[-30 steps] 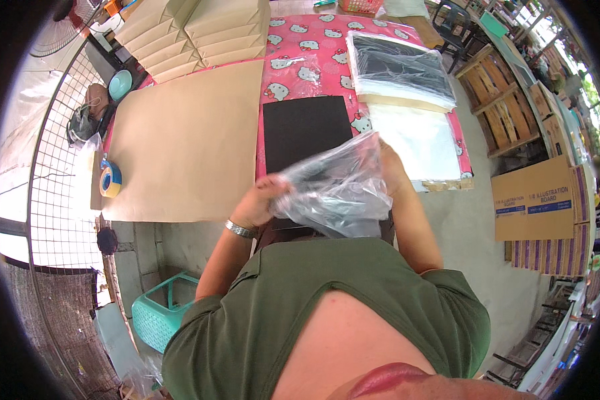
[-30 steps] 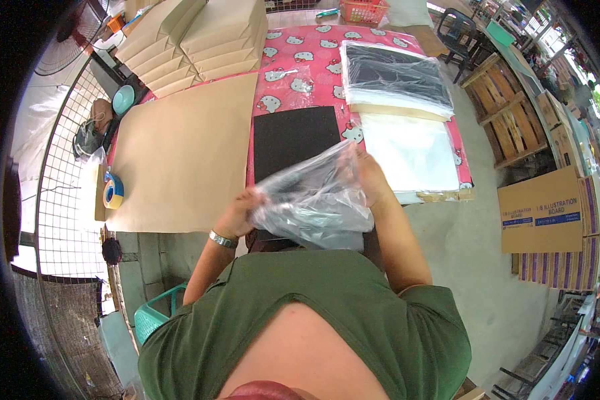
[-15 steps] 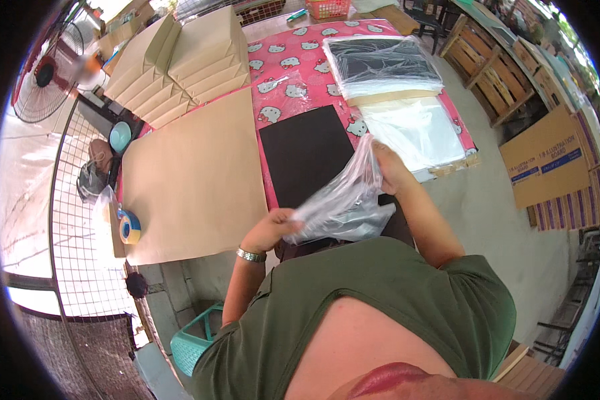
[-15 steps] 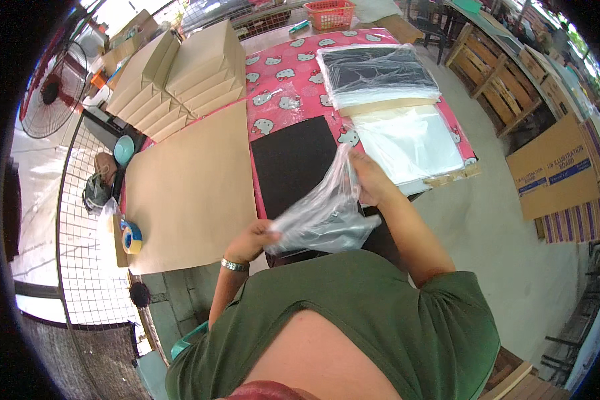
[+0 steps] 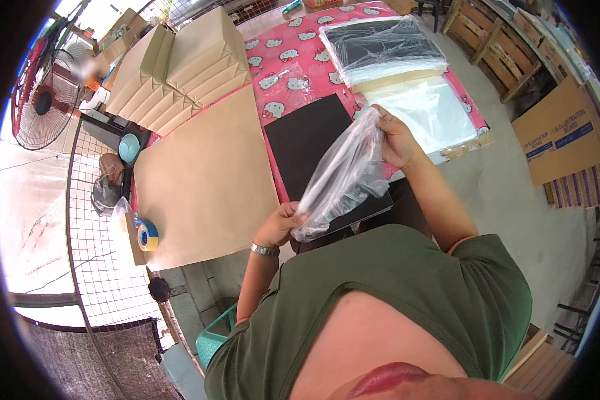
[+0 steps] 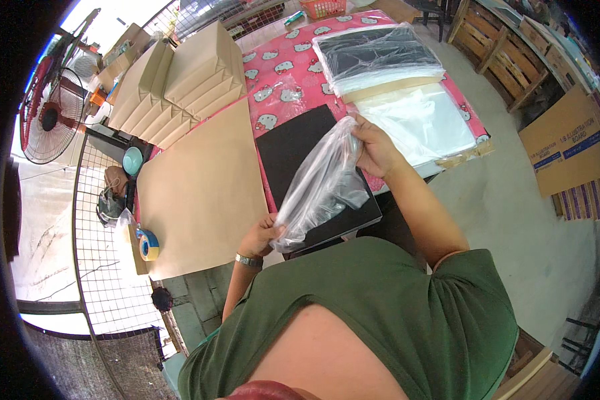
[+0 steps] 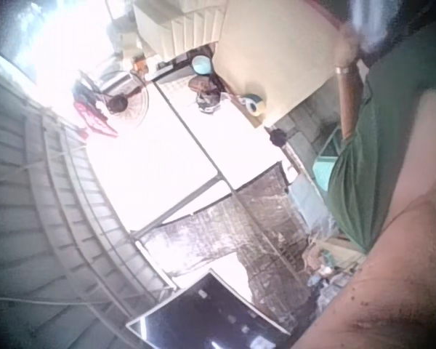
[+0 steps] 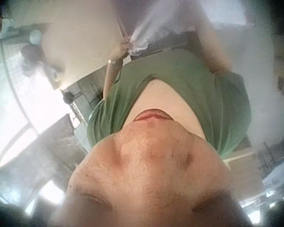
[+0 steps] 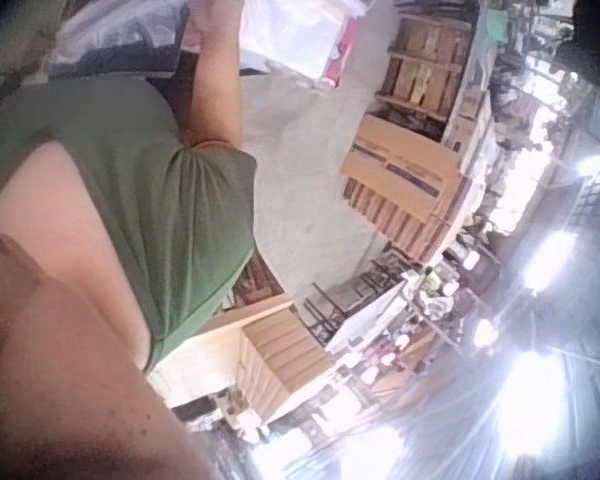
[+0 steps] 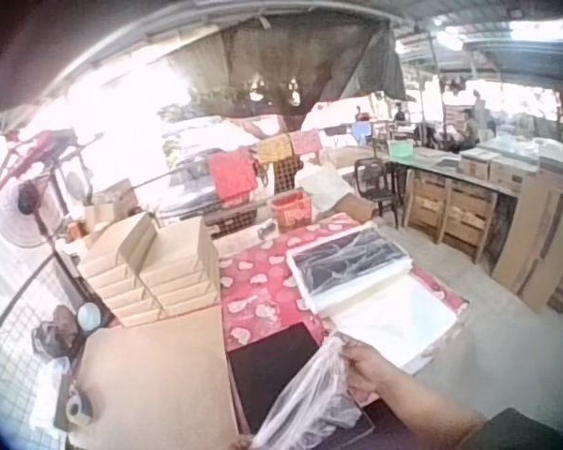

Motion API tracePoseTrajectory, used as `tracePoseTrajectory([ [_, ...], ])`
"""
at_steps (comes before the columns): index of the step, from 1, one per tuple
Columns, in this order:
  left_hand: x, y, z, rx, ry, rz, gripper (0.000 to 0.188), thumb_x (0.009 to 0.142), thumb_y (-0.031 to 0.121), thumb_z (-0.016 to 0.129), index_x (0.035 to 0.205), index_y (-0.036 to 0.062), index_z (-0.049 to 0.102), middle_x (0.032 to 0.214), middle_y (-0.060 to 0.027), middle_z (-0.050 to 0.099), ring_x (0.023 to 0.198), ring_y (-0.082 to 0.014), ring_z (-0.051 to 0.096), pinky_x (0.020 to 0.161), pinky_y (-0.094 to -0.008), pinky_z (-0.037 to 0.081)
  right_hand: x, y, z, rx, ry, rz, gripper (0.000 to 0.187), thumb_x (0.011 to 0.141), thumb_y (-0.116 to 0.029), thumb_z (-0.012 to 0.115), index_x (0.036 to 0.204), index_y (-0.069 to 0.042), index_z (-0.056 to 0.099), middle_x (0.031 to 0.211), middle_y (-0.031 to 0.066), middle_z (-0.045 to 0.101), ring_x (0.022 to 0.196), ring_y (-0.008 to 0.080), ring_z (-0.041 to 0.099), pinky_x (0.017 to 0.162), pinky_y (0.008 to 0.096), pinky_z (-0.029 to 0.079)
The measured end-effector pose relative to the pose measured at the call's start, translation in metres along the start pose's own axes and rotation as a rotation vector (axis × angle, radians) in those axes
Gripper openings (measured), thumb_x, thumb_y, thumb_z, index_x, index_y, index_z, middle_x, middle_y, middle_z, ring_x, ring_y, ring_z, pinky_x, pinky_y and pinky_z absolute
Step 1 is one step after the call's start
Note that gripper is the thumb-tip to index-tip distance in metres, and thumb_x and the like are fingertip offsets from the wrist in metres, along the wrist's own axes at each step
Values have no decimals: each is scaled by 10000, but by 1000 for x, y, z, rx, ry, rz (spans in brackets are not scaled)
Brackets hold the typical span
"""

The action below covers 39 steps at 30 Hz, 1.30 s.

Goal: The person places black boards into individual plastic sleeves and stacks them on a table.

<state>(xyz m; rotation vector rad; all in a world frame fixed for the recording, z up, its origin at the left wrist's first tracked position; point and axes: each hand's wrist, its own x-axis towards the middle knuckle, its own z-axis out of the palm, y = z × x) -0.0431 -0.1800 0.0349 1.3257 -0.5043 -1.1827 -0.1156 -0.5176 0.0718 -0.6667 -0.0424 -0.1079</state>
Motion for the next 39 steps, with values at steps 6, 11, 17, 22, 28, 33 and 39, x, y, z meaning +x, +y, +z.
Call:
tracePoseTrajectory([
  [6,18,27,-23,-852,199,454,380,857,257,554,1091,-43,555,1136,-198,584,1070,-324,550,942,-495,417,15,2,-15,-395,0,411,238,929,-193,509,1148,-101,513,813,-40,531,624,39,514,518,219,467],
  [11,49,18,-65,-787,423,354,303,847,223,527,1024,-20,564,1084,-175,594,1022,-298,569,921,-462,447,39,-8,-38,-70,-7,218,332,826,-51,555,1154,-72,513,812,-24,531,681,60,513,618,221,449],
  [17,130,24,-94,-521,751,70,79,792,82,552,830,17,529,778,-55,596,750,-198,598,629,-346,523,115,41,-118,-1090,288,-30,425,698,-100,635,1114,-47,561,844,78,558,794,171,562,690,321,470],
  [22,168,34,-133,232,1111,31,188,795,36,516,964,-17,580,754,-92,618,626,-204,582,519,-344,455,178,61,-112,-1752,474,-188,381,691,-183,643,1035,-23,615,951,238,610,940,313,604,798,410,484],
  [28,203,23,-159,496,970,-127,228,804,111,502,905,-49,631,737,-122,627,664,-191,574,571,-350,446,207,65,-140,-2149,349,37,281,717,-208,579,874,12,658,889,244,637,895,376,615,814,436,482],
  [33,190,21,-168,363,981,-45,218,796,131,509,815,-50,629,706,-106,603,634,-181,530,561,-357,409,200,65,-117,-2162,410,-146,224,710,-186,568,783,-2,673,820,226,641,845,374,616,789,446,481],
  [39,171,64,-120,370,902,47,217,807,155,520,764,-40,607,658,-66,543,590,-163,473,558,-328,384,188,35,-95,-2178,411,-74,251,754,-217,533,818,-40,699,939,189,664,907,337,633,784,478,474],
])
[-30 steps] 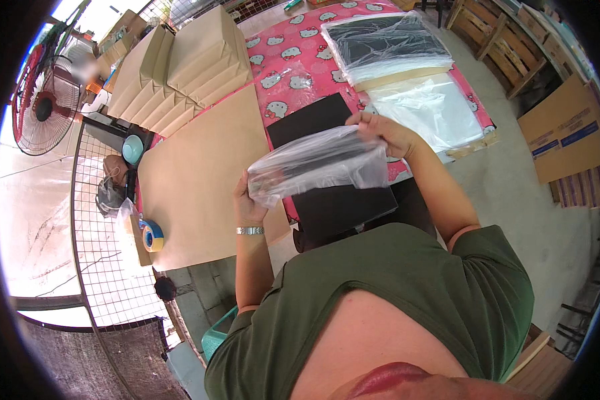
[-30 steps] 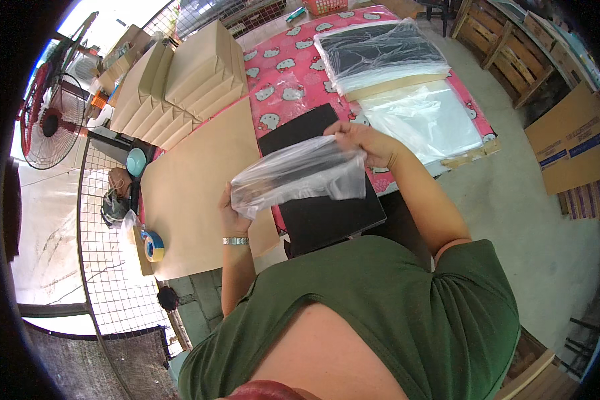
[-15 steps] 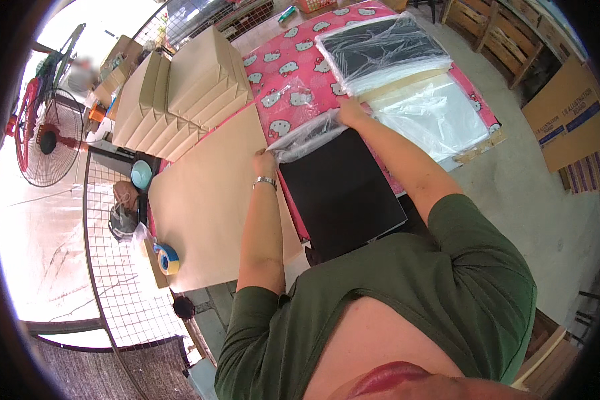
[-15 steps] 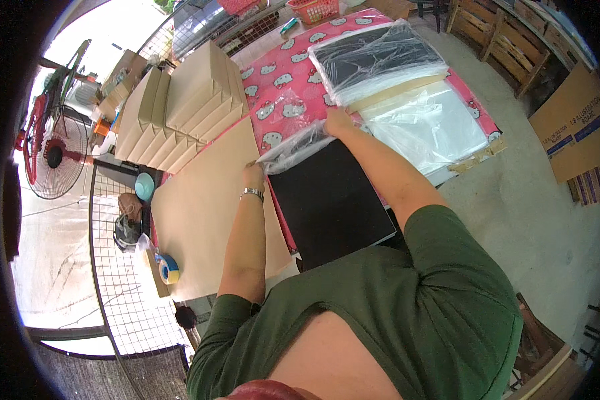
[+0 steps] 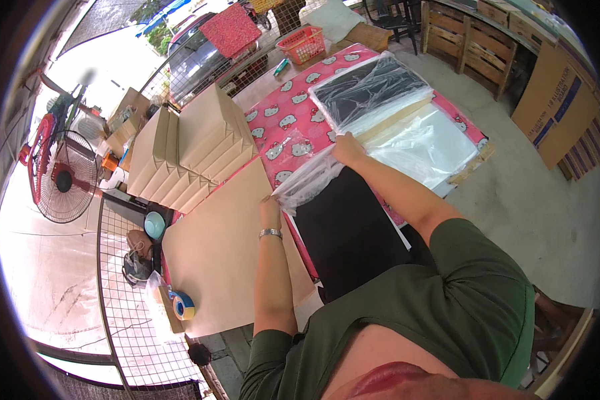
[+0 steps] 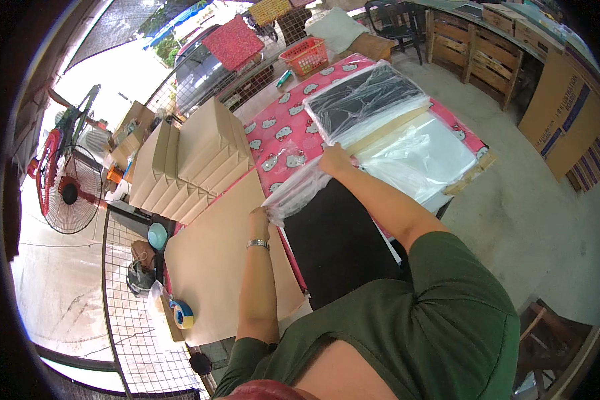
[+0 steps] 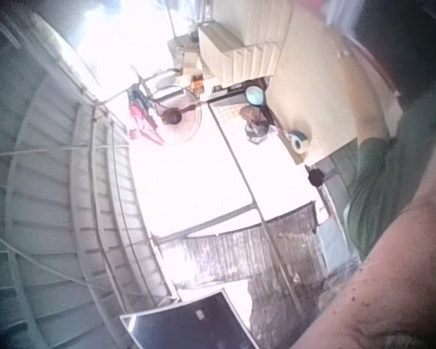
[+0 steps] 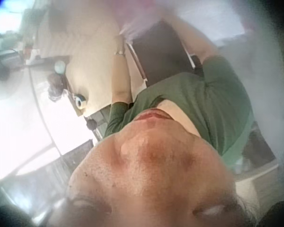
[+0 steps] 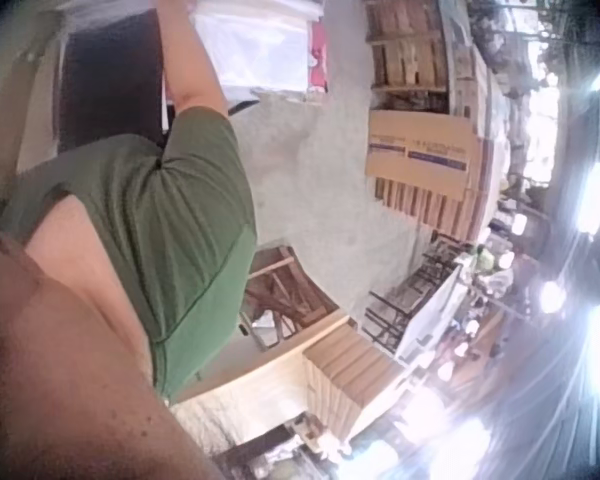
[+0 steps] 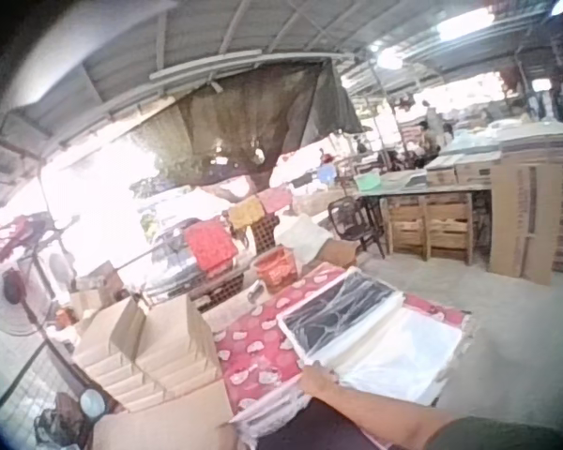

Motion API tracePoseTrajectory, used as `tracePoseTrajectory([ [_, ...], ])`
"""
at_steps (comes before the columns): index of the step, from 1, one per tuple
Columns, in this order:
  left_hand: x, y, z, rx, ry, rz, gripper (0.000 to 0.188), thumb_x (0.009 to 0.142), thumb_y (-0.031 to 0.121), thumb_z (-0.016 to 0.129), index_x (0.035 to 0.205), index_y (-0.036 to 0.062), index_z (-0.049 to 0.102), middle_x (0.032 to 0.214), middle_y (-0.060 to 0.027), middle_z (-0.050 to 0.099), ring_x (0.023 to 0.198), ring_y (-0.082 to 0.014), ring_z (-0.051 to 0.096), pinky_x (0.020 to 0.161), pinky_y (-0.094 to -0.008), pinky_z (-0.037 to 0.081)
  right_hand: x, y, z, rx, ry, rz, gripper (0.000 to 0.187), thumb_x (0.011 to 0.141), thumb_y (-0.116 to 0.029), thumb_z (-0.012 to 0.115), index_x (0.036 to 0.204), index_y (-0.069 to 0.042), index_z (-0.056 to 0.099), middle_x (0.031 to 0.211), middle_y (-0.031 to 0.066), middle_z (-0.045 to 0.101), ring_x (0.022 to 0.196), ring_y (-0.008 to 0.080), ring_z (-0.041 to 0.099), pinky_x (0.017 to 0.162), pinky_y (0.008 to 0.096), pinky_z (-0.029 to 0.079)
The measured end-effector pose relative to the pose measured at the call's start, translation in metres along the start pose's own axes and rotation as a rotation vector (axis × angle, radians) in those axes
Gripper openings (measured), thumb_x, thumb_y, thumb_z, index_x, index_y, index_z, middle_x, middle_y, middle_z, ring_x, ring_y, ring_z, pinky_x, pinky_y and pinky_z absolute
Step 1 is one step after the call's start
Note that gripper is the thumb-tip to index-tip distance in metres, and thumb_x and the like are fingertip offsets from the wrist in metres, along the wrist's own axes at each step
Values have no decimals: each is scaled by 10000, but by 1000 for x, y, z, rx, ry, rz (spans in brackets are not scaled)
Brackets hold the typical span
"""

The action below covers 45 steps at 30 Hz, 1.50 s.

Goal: The person places black boards into individual plastic sleeves and stacks them on a table.

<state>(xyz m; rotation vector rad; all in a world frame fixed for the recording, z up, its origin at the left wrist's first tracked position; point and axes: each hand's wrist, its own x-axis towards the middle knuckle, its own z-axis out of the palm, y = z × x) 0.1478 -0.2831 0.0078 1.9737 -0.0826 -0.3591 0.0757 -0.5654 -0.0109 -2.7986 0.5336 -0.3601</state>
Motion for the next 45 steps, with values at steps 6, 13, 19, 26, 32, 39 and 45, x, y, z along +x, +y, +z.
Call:
tracePoseTrajectory([
  [6,9,-26,13,131,-7,-43,233,828,181,491,767,-11,609,676,-77,569,585,-162,504,520,-328,393,-16,24,23,-179,-88,-61,318,745,-203,539,924,29,662,981,224,627,954,356,577,877,399,447],
  [13,6,-70,11,-162,-47,-70,202,838,156,512,852,-17,615,664,-36,560,534,-148,485,436,-317,368,-37,4,8,192,-10,55,269,732,-183,543,869,30,632,920,218,630,893,384,596,825,434,466],
  [19,-10,-24,11,-175,-20,-269,233,865,259,537,874,36,605,654,-20,515,485,-126,439,412,-279,343,-32,-15,-56,387,129,20,205,728,-217,563,792,-34,628,849,194,636,858,366,612,771,442,482],
  [26,10,21,-29,15,-20,-133,266,858,364,541,863,106,603,677,8,508,564,-122,453,522,-298,384,-20,-29,-120,224,72,-245,205,742,-229,601,782,-34,647,778,164,629,700,306,629,636,404,500],
  [32,-39,102,-107,-102,-42,135,204,805,322,588,790,119,597,687,18,528,590,-102,485,528,-271,370,-62,-49,-231,1257,-230,125,302,737,-62,652,1024,-42,561,739,30,596,476,86,523,411,252,416],
  [39,-192,208,-161,-9,-258,405,197,836,199,554,691,66,561,597,17,505,513,-72,451,465,-229,326,-131,-58,-323,1397,-276,-115,400,749,-63,647,1128,-41,519,776,11,618,588,47,566,520,192,467],
  [45,-219,198,-160,71,-478,96,162,826,188,583,787,33,600,637,6,546,525,-68,486,458,-215,344,-160,-36,-304,1519,-404,-79,378,784,-62,629,1142,-34,511,833,22,636,749,55,607,646,185,490],
])
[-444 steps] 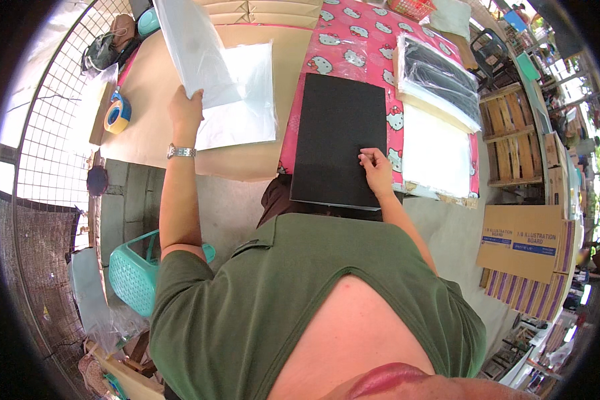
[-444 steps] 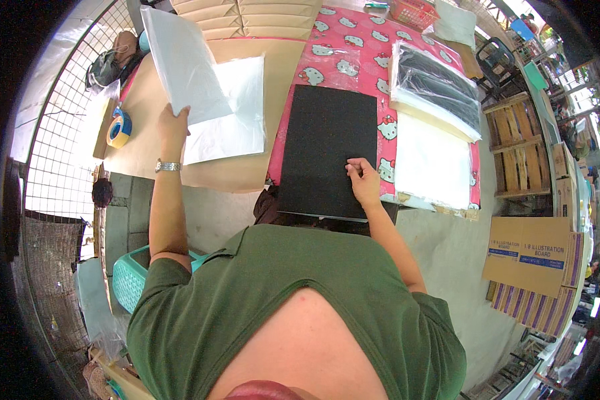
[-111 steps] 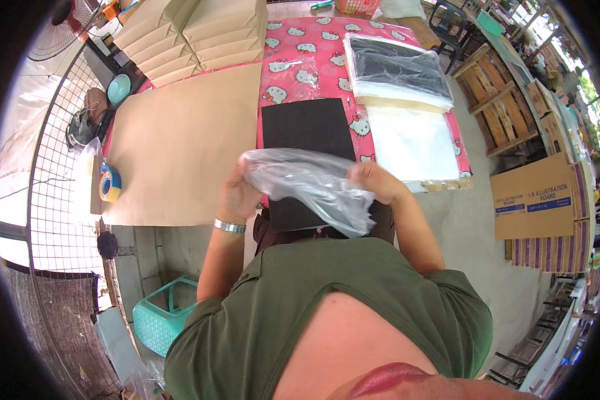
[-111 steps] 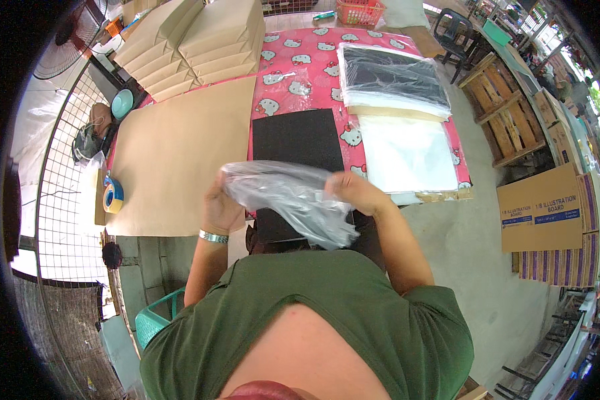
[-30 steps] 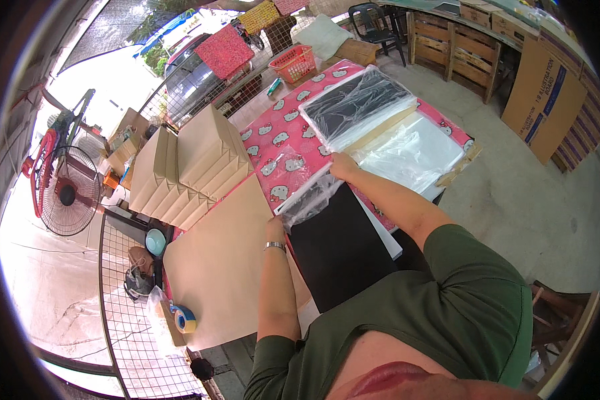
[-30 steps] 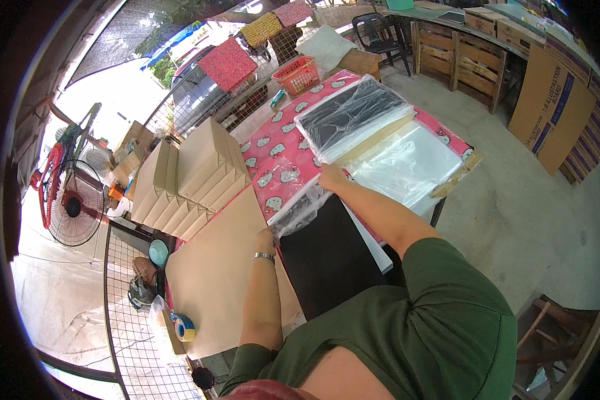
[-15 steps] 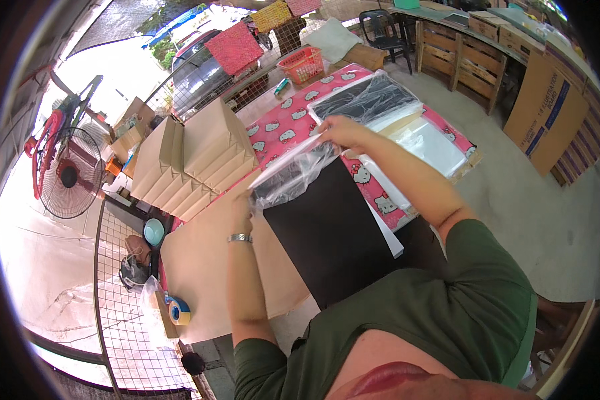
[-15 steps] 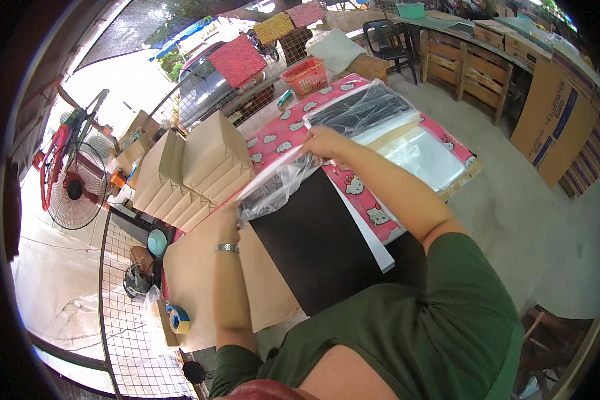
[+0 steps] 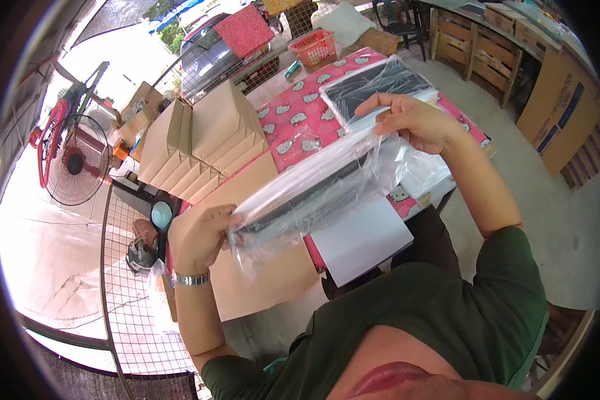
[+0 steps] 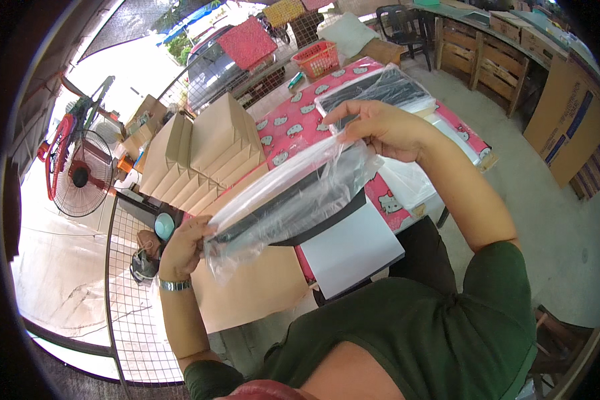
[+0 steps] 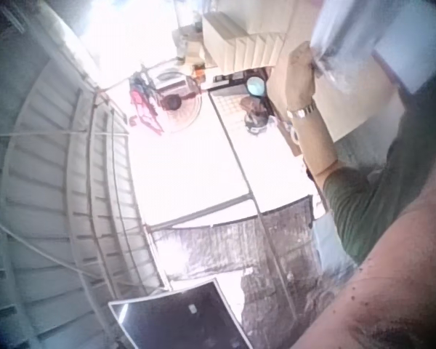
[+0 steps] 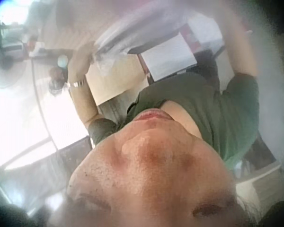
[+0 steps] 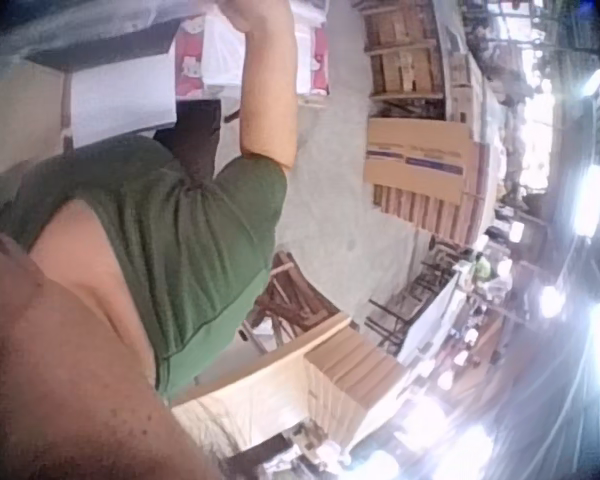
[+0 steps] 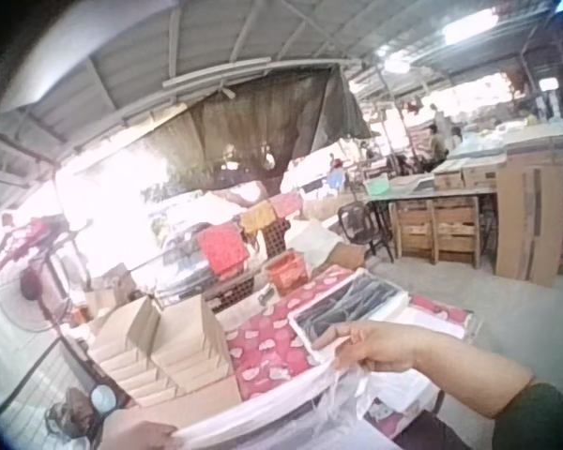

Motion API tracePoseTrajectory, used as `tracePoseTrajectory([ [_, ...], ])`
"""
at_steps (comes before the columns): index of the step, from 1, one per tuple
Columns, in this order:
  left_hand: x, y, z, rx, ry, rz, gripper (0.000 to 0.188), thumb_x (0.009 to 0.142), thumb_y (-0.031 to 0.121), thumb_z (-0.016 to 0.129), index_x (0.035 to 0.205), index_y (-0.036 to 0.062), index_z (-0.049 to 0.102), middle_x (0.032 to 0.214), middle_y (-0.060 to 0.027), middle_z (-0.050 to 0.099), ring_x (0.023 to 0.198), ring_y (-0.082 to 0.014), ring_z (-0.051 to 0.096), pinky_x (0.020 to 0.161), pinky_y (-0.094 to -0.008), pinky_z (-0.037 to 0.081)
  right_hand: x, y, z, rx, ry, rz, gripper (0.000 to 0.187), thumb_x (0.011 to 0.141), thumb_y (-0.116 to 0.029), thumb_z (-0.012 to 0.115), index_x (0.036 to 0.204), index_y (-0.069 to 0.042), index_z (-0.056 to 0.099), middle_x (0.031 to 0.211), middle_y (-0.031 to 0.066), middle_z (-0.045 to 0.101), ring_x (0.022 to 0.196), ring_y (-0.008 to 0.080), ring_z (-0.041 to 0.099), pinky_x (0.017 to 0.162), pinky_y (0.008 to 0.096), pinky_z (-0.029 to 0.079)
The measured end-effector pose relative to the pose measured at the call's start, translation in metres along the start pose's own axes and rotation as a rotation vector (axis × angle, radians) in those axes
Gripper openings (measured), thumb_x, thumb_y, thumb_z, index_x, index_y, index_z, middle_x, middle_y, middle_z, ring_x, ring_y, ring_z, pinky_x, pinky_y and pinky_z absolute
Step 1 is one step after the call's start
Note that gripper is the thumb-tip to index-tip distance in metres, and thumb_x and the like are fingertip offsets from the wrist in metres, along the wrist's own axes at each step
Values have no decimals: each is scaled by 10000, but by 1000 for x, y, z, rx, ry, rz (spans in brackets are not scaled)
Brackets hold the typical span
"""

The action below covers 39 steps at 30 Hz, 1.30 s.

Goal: The person places black boards into individual plastic sleeves and stacks them on a table.

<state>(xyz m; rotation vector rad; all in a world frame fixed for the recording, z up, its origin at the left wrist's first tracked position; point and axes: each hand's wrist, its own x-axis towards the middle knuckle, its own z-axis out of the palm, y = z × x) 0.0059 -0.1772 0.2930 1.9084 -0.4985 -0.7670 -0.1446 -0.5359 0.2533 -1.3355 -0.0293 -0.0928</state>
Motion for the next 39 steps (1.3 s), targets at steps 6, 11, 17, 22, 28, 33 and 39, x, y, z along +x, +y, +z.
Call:
tracePoseTrajectory([
  [6,54,-2,-11,-260,-22,-38,160,871,157,531,940,29,597,725,4,590,524,-44,502,502,-207,435,24,20,-27,178,2,-14,326,836,-78,574,1150,-30,505,890,52,631,810,101,630,720,264,537],
  [11,95,-46,-53,-351,-88,-83,126,912,193,498,931,103,584,684,14,571,464,-63,454,526,-299,471,57,62,-43,364,-52,5,118,888,-84,521,1006,-80,523,852,19,601,719,114,614,703,313,549],
  [17,145,-117,-40,-440,-18,-313,130,933,203,475,881,114,553,666,-9,525,439,-90,359,555,-312,434,74,139,-67,463,-50,86,91,888,-112,521,972,-78,531,813,-2,594,693,111,615,691,307,553],
  [22,170,-207,-2,-732,20,-448,122,913,199,489,856,105,541,668,-10,495,516,-129,384,541,-279,400,59,222,-84,557,90,259,139,905,-108,465,1016,-80,544,902,17,627,754,123,619,737,328,550],
  [28,176,-333,46,-1068,-74,-528,76,880,125,471,897,102,542,724,-28,498,591,-131,418,537,-262,390,33,301,-104,497,236,431,156,885,-58,478,1014,-104,554,927,16,629,833,154,612,795,340,510],
  [33,167,-344,59,-397,130,-197,187,921,167,441,1048,73,541,920,-58,584,768,-171,552,643,-279,461,23,298,-114,173,170,302,242,863,-109,548,1104,-84,547,1013,38,612,948,160,579,867,320,449],
  [39,174,-228,56,-1027,70,377,356,962,195,423,1268,12,421,1256,-108,507,1121,-225,508,972,-347,420,75,221,-70,-73,206,-137,485,853,-184,592,1279,4,455,1223,104,532,1124,170,476,941,298,362],
])
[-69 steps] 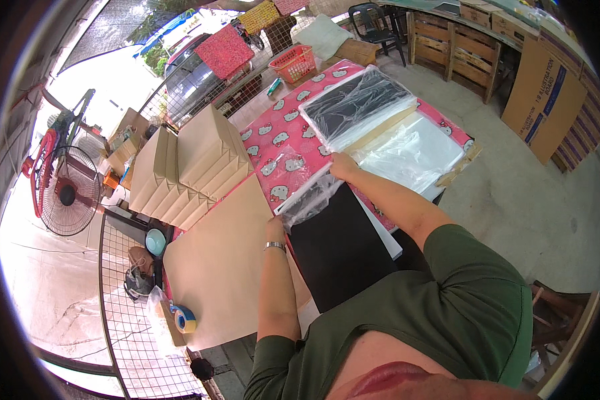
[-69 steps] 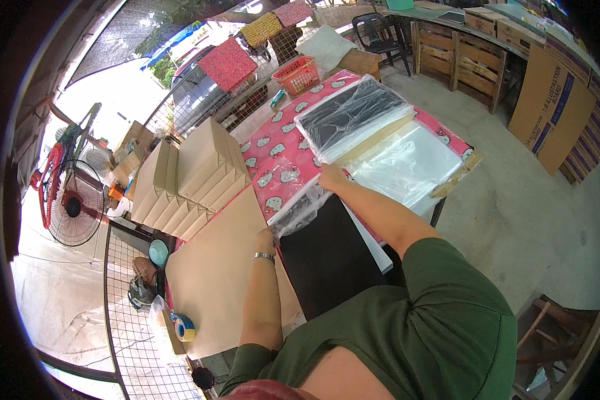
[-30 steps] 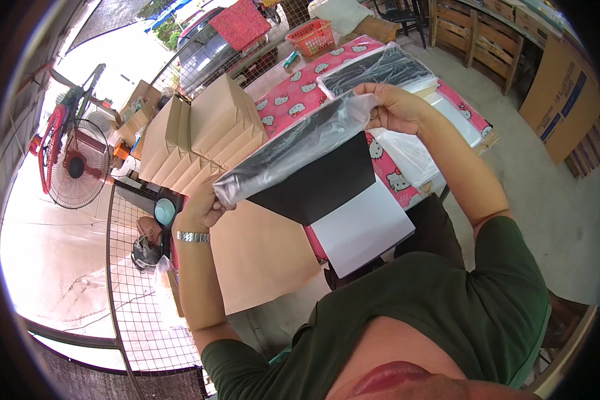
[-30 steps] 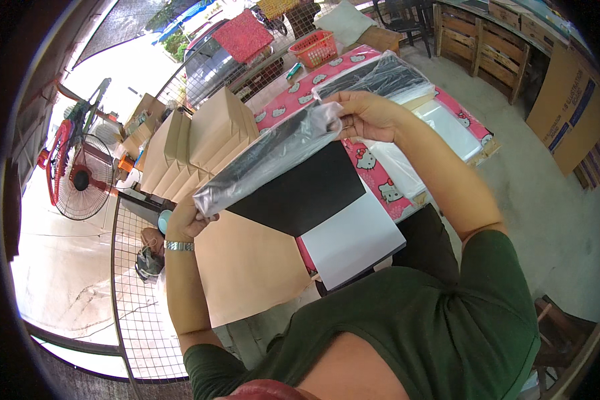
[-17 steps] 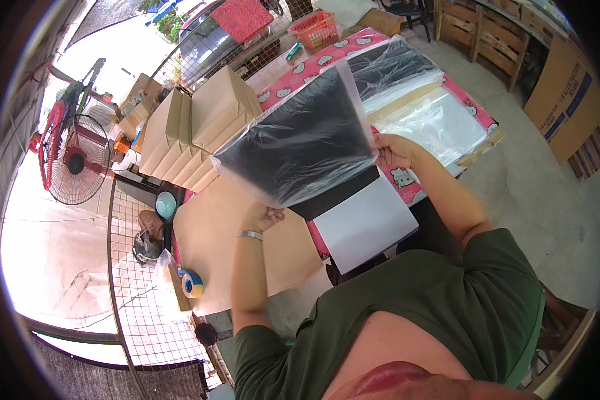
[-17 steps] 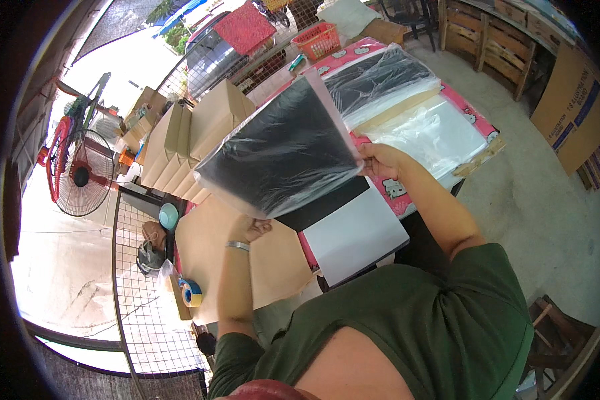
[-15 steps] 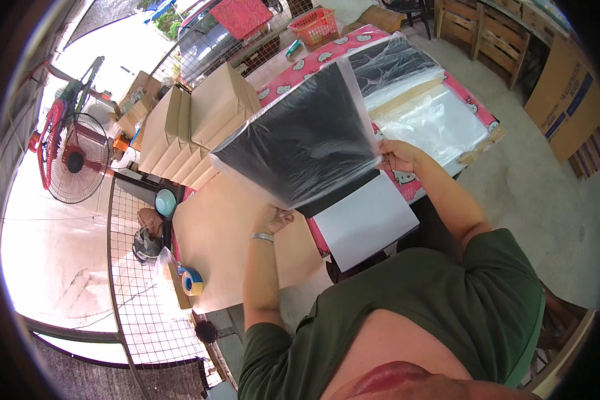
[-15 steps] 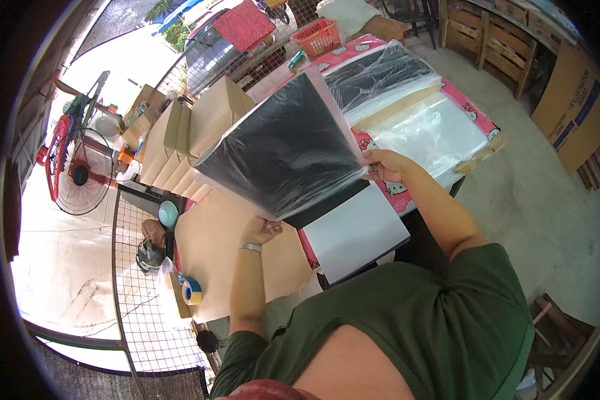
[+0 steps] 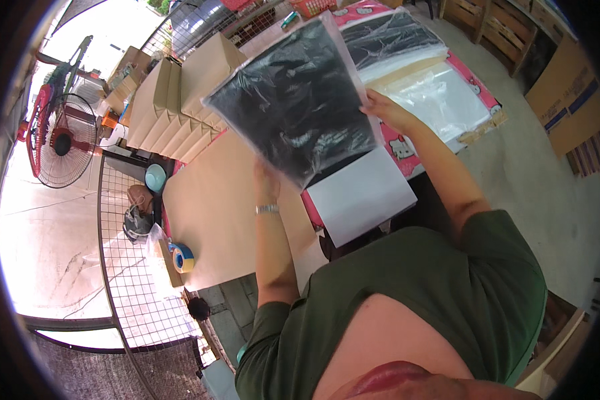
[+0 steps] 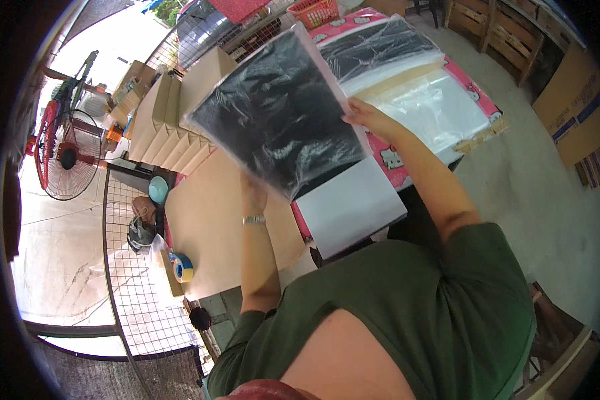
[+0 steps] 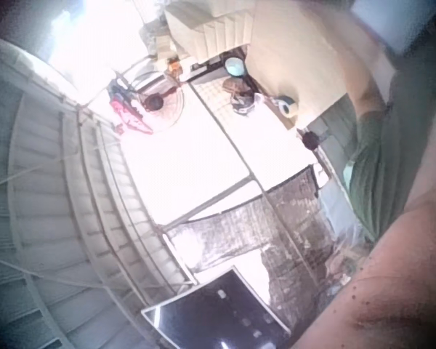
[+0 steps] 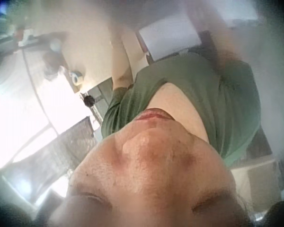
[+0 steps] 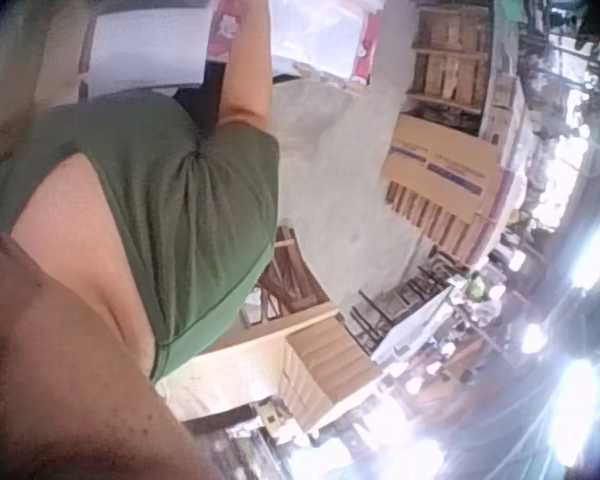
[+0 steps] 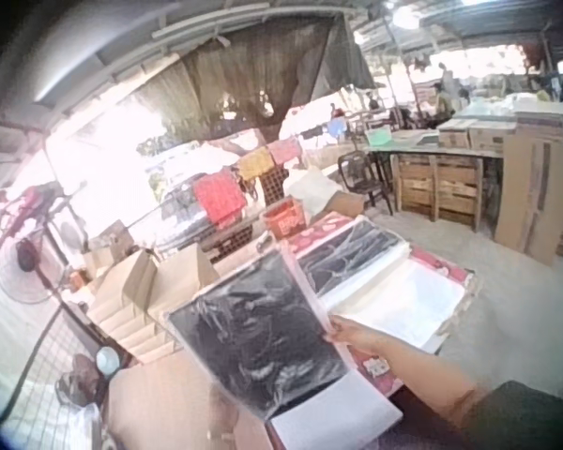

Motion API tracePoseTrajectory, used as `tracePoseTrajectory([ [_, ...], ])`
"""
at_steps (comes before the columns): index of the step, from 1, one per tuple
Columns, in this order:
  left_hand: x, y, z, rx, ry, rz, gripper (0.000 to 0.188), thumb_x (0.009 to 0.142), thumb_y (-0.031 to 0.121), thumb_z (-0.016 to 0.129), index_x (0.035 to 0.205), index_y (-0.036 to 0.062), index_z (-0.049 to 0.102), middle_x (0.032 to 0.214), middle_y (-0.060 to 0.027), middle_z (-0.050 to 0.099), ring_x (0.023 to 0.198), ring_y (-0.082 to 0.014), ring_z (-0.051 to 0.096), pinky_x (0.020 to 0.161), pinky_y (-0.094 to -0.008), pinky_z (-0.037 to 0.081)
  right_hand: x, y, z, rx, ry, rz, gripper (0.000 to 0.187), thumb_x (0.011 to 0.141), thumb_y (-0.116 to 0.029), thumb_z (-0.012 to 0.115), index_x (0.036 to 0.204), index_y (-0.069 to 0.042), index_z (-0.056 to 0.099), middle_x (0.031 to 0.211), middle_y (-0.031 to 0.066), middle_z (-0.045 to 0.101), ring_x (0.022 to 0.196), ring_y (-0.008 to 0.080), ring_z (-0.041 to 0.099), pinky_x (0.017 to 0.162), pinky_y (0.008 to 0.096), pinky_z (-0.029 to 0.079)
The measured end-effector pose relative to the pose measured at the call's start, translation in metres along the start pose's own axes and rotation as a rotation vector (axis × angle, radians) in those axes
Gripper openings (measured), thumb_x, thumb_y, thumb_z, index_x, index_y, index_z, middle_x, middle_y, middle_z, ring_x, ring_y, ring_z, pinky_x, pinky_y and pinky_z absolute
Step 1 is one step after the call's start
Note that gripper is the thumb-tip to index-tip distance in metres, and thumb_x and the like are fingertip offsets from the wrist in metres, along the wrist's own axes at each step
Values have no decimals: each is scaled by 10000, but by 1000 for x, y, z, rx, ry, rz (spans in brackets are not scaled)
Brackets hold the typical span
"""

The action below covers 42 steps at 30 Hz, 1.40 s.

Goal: The person places black boards into individual plastic sleeves and stacks them on a table.

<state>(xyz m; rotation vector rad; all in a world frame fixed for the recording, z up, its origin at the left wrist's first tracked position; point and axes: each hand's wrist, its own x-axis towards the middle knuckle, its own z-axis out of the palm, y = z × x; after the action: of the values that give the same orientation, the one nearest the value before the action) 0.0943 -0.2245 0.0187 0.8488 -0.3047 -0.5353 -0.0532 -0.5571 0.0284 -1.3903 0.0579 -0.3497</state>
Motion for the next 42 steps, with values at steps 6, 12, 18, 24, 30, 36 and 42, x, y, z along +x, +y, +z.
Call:
tracePoseTrajectory([
  [6,-2,-13,17,421,216,-151,349,893,95,534,1212,-29,464,1092,-96,596,949,-194,591,843,-315,482,1,25,20,-83,72,237,337,902,-192,556,1149,36,545,1044,90,610,952,171,551,861,296,412],
  [12,-104,-59,-23,731,296,-381,219,847,151,590,1019,19,619,878,-38,627,771,-154,589,647,-270,474,-113,49,27,106,73,560,341,901,-178,551,1149,52,517,1008,105,608,934,184,554,833,322,434],
  [18,-225,-74,-56,1163,39,-261,274,873,167,587,1088,-3,585,979,-57,639,839,-148,606,738,-301,477,-205,20,49,-37,99,604,411,870,-172,599,1176,71,473,1055,115,592,1008,181,523,850,317,426],
  [24,-247,-34,3,419,187,-755,248,868,69,603,1096,-11,547,1001,-64,643,820,-118,620,700,-269,494,-244,-14,34,-146,-64,758,217,840,-132,643,987,5,561,890,37,611,807,85,546,756,240,440],
  [30,-271,-27,-55,237,-27,-743,248,854,41,612,1088,-2,544,972,-50,651,831,-92,612,717,-230,494,-258,-32,34,132,32,793,113,847,-85,628,917,-16,571,815,27,624,733,86,585,702,230,471],
  [36,-288,-35,-80,405,-72,-753,221,872,62,572,1085,4,551,1020,-49,638,893,-87,597,789,-241,473,-256,-35,34,340,31,851,108,852,-55,608,950,-21,578,857,43,638,769,104,608,726,242,485],
  [42,-276,-10,-3,1287,-52,-344,628,835,294,613,1334,14,356,1301,-196,443,1201,-292,436,980,-398,357,-246,-42,33,229,-87,779,133,835,-45,609,960,-7,584,872,50,642,811,111,613,730,238,479],
])
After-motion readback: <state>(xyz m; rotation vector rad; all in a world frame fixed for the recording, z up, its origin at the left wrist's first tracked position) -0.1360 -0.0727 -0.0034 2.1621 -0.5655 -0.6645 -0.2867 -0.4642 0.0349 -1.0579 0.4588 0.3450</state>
